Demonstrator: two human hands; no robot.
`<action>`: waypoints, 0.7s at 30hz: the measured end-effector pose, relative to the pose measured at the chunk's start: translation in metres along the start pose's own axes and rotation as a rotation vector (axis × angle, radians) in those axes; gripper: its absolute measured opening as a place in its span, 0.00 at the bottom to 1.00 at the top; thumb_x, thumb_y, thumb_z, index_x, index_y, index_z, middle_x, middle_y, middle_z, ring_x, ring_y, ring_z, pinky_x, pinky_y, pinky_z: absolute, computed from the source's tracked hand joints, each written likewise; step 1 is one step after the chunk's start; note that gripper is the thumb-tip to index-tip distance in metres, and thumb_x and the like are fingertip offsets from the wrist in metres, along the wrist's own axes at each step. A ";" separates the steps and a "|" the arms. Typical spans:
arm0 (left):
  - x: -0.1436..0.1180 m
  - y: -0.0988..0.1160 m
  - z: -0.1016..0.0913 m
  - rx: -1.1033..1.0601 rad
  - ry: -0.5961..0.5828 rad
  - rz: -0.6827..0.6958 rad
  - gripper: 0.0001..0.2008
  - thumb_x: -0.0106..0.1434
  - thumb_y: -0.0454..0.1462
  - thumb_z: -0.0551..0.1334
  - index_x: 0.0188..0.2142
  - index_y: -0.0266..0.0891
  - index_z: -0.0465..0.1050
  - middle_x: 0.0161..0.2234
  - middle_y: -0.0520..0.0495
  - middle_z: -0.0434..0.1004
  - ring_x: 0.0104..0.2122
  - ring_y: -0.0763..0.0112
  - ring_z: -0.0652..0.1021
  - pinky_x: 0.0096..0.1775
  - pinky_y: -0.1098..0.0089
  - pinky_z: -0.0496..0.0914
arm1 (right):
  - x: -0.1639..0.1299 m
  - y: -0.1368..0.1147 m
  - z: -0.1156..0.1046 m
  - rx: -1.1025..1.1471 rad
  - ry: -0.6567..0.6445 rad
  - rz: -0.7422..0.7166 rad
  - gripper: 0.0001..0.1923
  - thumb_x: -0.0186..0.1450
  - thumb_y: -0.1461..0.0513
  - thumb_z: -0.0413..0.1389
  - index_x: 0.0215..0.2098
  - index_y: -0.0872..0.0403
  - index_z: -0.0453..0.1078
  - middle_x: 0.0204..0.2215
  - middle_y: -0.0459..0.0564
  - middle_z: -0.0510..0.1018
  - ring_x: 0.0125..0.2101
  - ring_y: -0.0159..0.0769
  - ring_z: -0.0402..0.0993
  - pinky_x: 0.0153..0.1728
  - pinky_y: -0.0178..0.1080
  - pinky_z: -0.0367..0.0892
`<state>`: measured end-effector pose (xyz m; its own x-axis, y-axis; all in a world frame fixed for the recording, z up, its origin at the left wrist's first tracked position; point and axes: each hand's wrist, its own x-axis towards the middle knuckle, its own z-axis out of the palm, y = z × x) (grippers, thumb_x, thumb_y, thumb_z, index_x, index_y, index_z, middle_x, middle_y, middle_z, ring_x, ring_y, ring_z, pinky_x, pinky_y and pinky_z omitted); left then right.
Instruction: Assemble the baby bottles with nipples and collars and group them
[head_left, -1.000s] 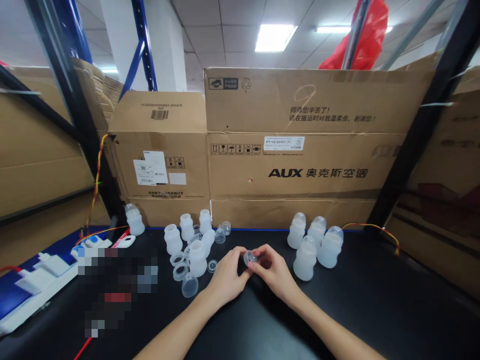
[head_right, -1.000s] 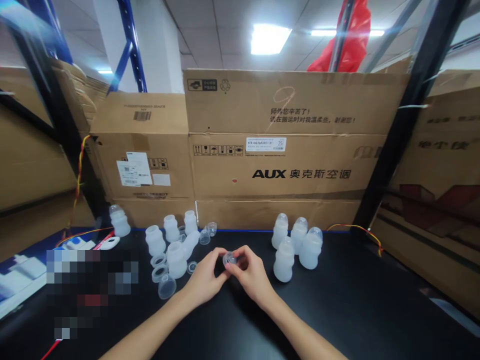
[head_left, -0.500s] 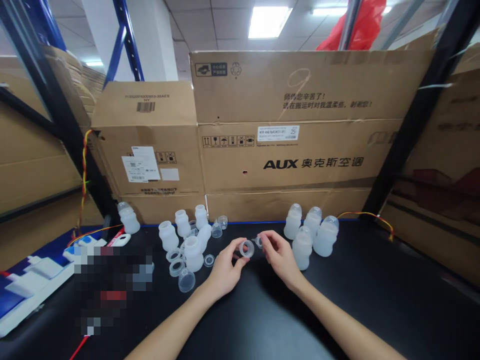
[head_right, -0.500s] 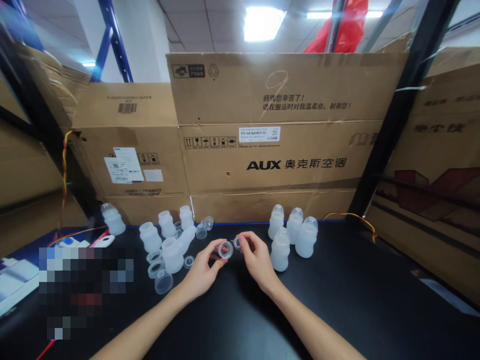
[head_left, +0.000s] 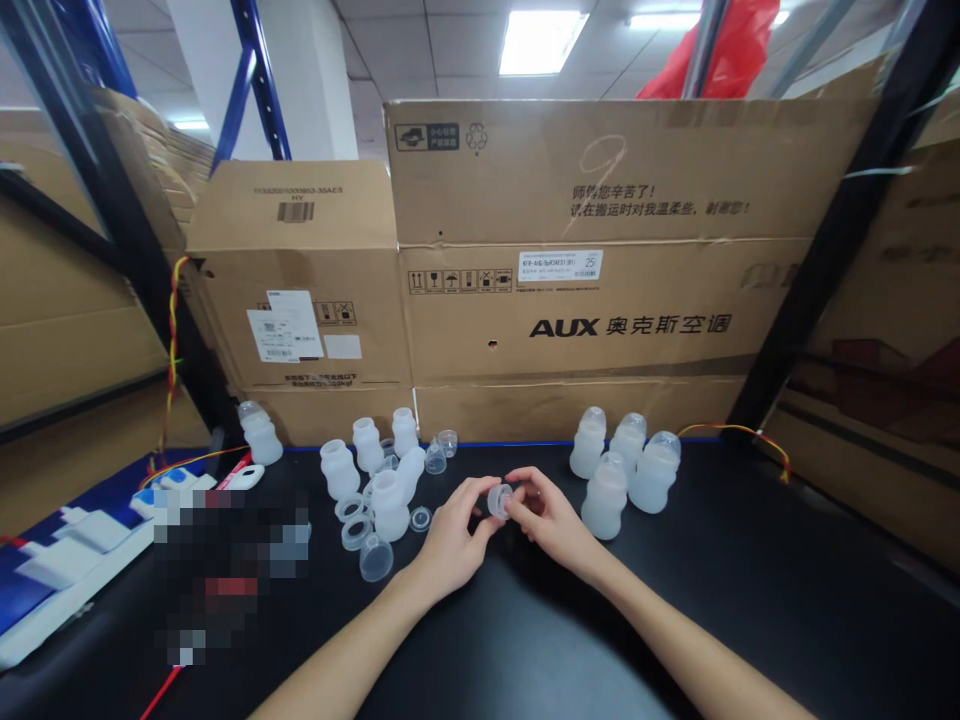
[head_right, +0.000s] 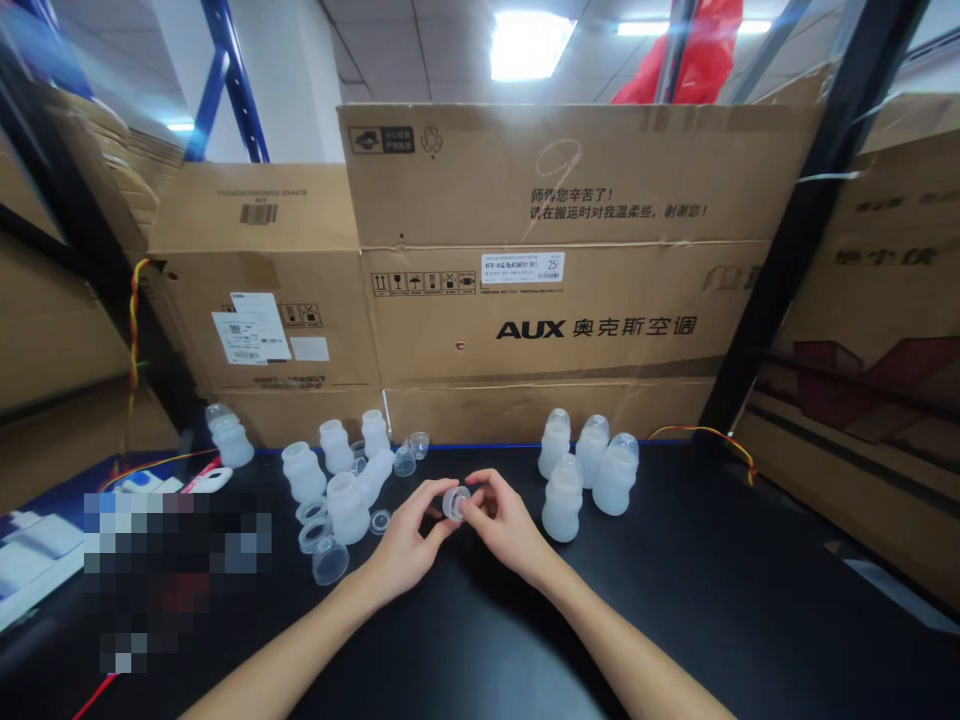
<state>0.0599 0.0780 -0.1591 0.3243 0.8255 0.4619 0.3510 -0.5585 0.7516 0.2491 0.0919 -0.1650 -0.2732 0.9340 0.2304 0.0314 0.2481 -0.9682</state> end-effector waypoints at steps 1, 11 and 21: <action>-0.001 0.002 -0.001 0.016 -0.016 0.020 0.20 0.67 0.34 0.62 0.57 0.51 0.69 0.54 0.50 0.73 0.51 0.68 0.75 0.50 0.67 0.74 | 0.000 -0.001 -0.001 -0.004 -0.013 0.004 0.29 0.62 0.45 0.63 0.49 0.56 0.64 0.29 0.44 0.71 0.23 0.25 0.64 0.22 0.28 0.60; -0.008 0.005 -0.004 0.207 -0.014 0.157 0.26 0.64 0.29 0.64 0.59 0.53 0.69 0.56 0.47 0.69 0.56 0.63 0.71 0.58 0.59 0.72 | -0.003 -0.006 0.002 0.067 -0.149 0.049 0.20 0.62 0.52 0.60 0.42 0.61 0.69 0.26 0.48 0.75 0.23 0.28 0.72 0.26 0.31 0.70; -0.008 0.008 -0.003 0.252 -0.073 0.330 0.33 0.64 0.26 0.62 0.64 0.55 0.63 0.57 0.47 0.70 0.61 0.60 0.66 0.62 0.52 0.69 | -0.008 -0.007 0.006 0.156 -0.124 0.019 0.11 0.57 0.61 0.58 0.35 0.57 0.64 0.24 0.44 0.75 0.24 0.28 0.73 0.28 0.31 0.70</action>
<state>0.0574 0.0672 -0.1553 0.5136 0.5961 0.6172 0.4188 -0.8019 0.4261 0.2448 0.0812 -0.1606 -0.3908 0.8967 0.2076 -0.1089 0.1790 -0.9778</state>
